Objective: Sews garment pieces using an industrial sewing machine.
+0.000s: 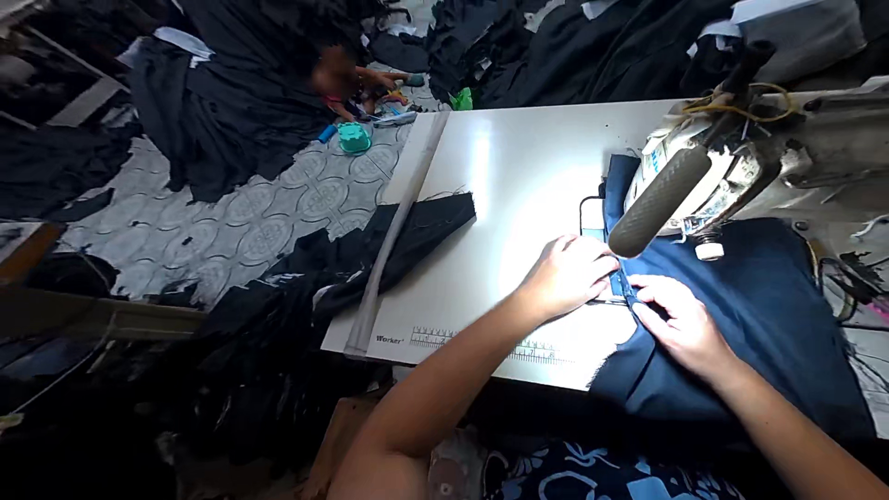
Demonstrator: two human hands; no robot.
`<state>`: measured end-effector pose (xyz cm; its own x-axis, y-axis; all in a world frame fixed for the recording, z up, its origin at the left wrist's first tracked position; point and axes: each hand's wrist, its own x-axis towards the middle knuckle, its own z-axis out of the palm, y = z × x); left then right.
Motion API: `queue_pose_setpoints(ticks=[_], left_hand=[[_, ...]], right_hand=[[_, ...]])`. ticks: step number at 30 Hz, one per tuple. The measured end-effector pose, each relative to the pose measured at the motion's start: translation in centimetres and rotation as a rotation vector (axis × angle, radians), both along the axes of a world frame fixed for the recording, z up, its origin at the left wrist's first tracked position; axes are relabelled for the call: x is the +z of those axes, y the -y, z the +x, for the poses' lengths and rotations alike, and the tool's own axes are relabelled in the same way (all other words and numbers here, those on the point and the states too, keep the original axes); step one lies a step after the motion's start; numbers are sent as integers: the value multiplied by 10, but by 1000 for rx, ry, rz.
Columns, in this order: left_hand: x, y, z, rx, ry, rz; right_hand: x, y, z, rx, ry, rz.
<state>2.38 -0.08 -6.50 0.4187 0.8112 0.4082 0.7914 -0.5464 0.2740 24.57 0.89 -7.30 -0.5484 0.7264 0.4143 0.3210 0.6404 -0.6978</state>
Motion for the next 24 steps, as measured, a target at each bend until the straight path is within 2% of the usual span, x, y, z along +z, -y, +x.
queue_pose_setpoints(ticks=[2, 5, 9, 13, 17, 19, 21, 24], left_hand=[[0, 0, 6, -107, -12, 70], [-5, 6, 10, -154, 22, 111], [-5, 8, 13, -22, 103, 4], [0, 5, 15, 201, 132, -236], [8, 4, 22, 273, 20, -297], [0, 4, 18, 227, -22, -179], [-6, 3, 9, 53, -16, -28], [-3, 11, -2, -90, -43, -127]], right_hand=[[2, 1, 1, -17, 21, -26], [5, -1, 2, -37, -8, -110], [12, -2, 2, -78, -37, -249], [3, 0, 2, -10, 42, -64], [-2, 4, 0, 15, 177, 170], [0, 6, -2, 40, 263, 276], [7, 4, -4, 90, 305, 308], [7, -10, 1, 56, 299, 249]])
